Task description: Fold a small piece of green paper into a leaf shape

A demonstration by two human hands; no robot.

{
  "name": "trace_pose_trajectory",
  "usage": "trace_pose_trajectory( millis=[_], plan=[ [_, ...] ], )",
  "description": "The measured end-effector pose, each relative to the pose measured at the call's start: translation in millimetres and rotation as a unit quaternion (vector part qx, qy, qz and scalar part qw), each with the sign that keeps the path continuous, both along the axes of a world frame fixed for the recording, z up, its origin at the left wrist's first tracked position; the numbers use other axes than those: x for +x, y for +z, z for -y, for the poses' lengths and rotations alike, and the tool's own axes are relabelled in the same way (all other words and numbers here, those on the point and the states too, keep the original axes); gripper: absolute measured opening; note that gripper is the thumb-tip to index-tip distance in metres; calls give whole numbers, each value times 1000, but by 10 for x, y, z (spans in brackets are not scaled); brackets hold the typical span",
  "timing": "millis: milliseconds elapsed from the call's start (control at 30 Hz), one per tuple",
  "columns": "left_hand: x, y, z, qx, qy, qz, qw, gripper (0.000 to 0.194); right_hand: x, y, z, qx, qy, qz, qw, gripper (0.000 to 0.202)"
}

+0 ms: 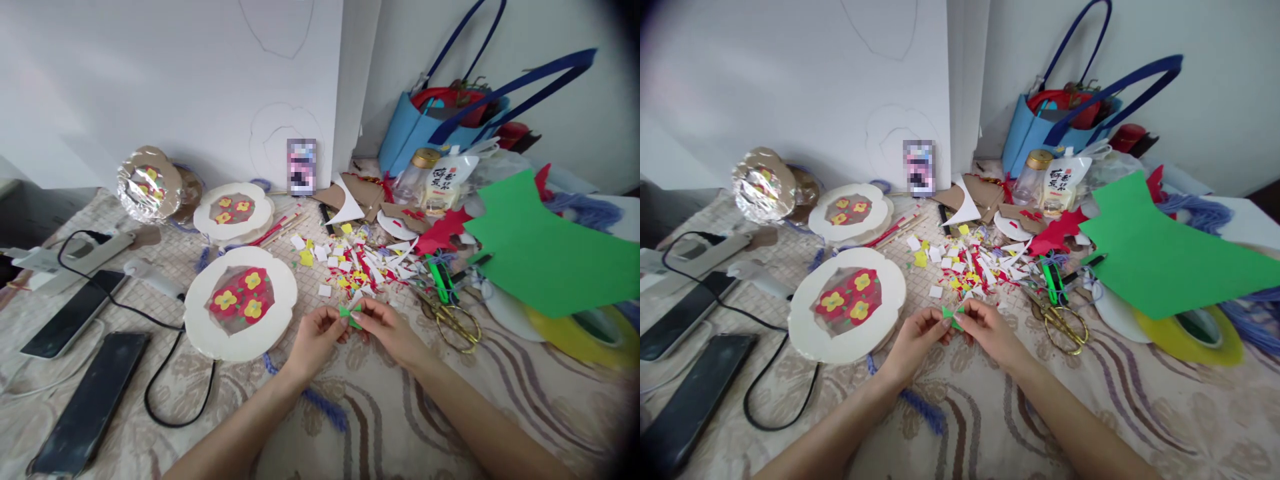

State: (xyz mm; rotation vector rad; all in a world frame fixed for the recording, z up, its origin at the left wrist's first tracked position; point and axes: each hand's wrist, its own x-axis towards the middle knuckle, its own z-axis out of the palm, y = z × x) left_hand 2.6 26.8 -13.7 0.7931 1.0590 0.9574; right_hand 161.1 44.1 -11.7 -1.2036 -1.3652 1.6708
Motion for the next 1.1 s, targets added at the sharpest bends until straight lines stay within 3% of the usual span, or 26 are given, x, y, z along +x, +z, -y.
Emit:
trace_pose_trajectory(
  millis=[367, 500, 667, 800, 967, 1100],
  plan=[
    [0, -14, -10, -28, 24, 34, 999, 24, -1, 10, 12, 38, 1, 50, 998, 29],
    [-1, -11, -14, -60, 56, 82, 993, 25, 109, 76, -34, 85, -44, 64, 993, 25],
    [0, -26, -10, -61, 52, 100, 992, 24, 366, 116, -136, 152, -138, 121, 971, 18],
    [-1, -18, -5, -61, 55, 99, 992, 25, 357, 145, -128, 201, -63, 196, 958, 14],
    [-18, 4, -17, -60, 66, 101, 991, 25, 413, 225, -51, 328, 75, 288, 897, 14],
    [-34, 29, -36, -61, 70, 111, 989, 27, 914, 239, -35, 339, 11, 386, 858, 14]
  ],
)
